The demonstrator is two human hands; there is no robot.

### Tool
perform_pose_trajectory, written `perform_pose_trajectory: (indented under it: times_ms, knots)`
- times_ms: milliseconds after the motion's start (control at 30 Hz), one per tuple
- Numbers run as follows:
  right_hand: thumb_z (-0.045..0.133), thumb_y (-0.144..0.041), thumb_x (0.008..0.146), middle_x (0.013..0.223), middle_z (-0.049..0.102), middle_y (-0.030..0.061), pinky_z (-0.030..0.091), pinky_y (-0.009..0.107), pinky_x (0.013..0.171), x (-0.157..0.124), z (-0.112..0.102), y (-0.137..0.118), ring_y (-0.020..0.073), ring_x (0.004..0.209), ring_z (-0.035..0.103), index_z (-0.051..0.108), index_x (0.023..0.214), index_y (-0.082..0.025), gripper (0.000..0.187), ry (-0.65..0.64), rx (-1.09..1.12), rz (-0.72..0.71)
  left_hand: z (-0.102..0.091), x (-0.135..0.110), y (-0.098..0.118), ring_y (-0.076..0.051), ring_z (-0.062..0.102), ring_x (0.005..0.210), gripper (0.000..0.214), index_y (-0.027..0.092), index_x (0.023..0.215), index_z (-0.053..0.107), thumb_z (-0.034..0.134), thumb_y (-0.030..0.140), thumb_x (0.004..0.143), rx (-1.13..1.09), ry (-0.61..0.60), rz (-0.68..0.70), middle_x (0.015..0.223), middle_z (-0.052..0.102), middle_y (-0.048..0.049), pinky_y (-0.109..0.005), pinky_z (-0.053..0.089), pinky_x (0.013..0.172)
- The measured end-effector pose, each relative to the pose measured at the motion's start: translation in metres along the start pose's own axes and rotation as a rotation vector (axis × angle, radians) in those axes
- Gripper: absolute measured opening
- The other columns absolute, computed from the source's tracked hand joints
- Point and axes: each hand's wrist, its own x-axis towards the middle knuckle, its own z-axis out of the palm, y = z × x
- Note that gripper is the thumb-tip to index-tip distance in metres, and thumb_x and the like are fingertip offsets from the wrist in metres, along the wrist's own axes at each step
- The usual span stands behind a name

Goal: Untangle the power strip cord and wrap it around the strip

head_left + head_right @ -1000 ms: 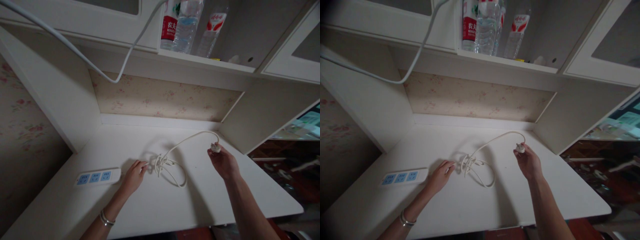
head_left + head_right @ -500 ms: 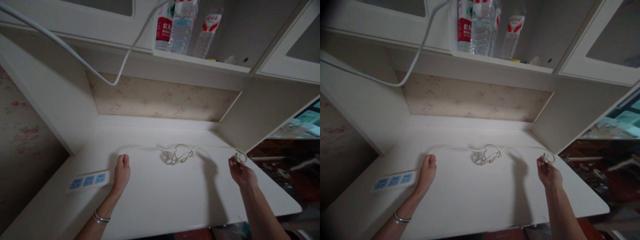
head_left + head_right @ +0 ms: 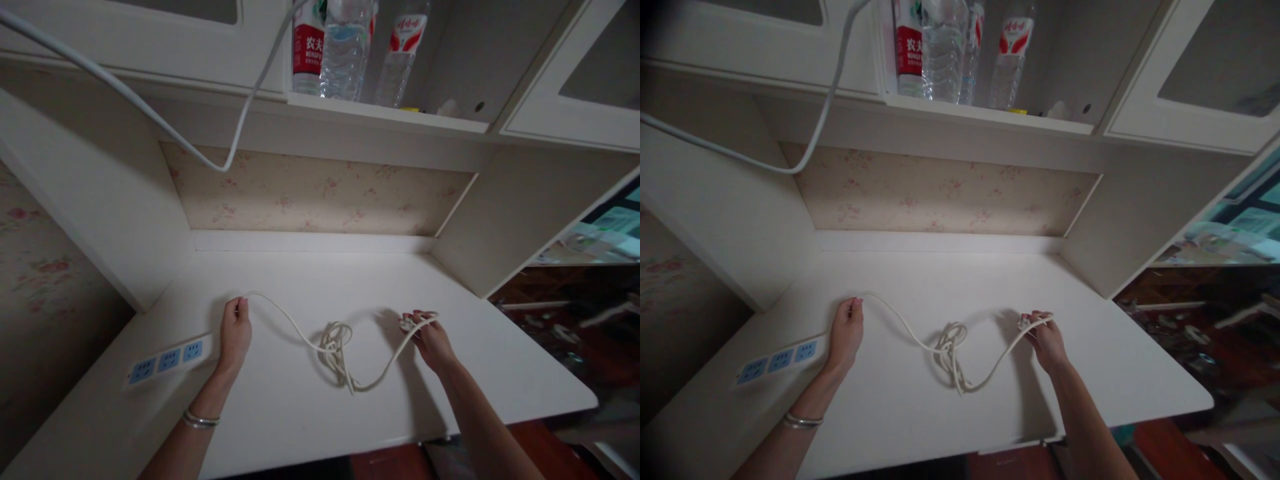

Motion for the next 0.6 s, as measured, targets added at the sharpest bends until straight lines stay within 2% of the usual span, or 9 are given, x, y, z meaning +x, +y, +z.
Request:
perform_pose_trajectory:
  times_ms: [100,167,333,433,500,567,600]
  knots:
    - [0.077,-0.029,0.063,0.084,0.069,0.0029,0.056,0.027,0.058,0.001,0.014,0.005,0.0177,0.071,0.067,0.054,0.090,-0.021,0.037,0.012,-0.017,-0.016,-0.005,0.016,-0.002,-0.019,0.054,0.079,0.033,0.017,0.088,0.057,0.041,0.046,0.089,0.101,0.059,0.105,0.082,0.058,-0.0029,-0.030,0.043,0.074]
    - [0.078,-0.032,0.060,0.086,0.069,0.0033,0.055,0.026,0.059,0.006,0.018,0.008,0.0170,0.074,0.066,0.057,0.087,-0.020,0.037,0.051,-0.061,-0.063,-0.009,0.025,-0.006,-0.020,0.054,0.080,0.034,0.016,0.084,0.059,0.041,0.044,0.089,0.179,0.049,0.140,0.080,0.058,-0.0039,-0.032,0.044,0.076]
    - [0.079,-0.034,0.055,0.066,0.063,-0.0010,0.049,0.021,0.052,0.023,0.015,0.013,0.0122,0.061,0.059,0.066,0.089,-0.016,0.040,0.157,-0.153,-0.137,-0.016,0.030,-0.011,-0.023,0.054,0.084,0.033,0.016,0.088,0.064,0.043,0.042,0.087,0.333,-0.021,0.201,0.085,0.058,-0.0076,-0.039,0.046,0.083]
    - [0.079,-0.037,0.056,0.068,0.064,-0.0005,0.048,0.021,0.050,0.027,0.013,0.014,0.0128,0.061,0.059,0.068,0.095,-0.017,0.046,0.144,-0.166,-0.133,-0.016,0.018,-0.007,-0.022,0.054,0.084,0.031,0.015,0.101,0.061,0.047,0.038,0.086,0.335,-0.016,0.228,0.094,0.054,-0.0089,-0.041,0.047,0.084]
    - [0.080,-0.040,0.056,0.073,0.066,0.0005,0.051,0.022,0.055,0.026,0.013,0.015,0.0143,0.067,0.062,0.067,0.096,-0.018,0.048,0.111,-0.142,-0.138,-0.014,0.004,0.000,-0.021,0.053,0.081,0.033,0.015,0.110,0.056,0.049,0.034,0.084,0.318,0.054,0.222,0.095,0.051,-0.0081,-0.041,0.048,0.083]
    - [0.082,-0.042,0.056,0.084,0.068,0.0026,0.054,0.024,0.058,0.025,0.014,0.014,0.0157,0.071,0.064,0.066,0.098,-0.019,0.050,0.072,-0.089,-0.143,-0.010,-0.018,0.013,-0.022,0.053,0.085,0.031,0.016,0.108,0.054,0.050,0.034,0.084,0.270,0.086,0.231,0.095,0.050,-0.0076,-0.040,0.048,0.081]
    - [0.082,-0.042,0.056,0.092,0.068,0.0039,0.055,0.025,0.059,0.025,0.015,0.014,0.0161,0.072,0.065,0.065,0.100,-0.019,0.052,0.052,-0.062,-0.144,-0.007,-0.031,0.022,-0.022,0.054,0.086,0.027,0.016,0.105,0.054,0.050,0.034,0.085,0.231,0.050,0.233,0.094,0.052,-0.0074,-0.038,0.048,0.080]
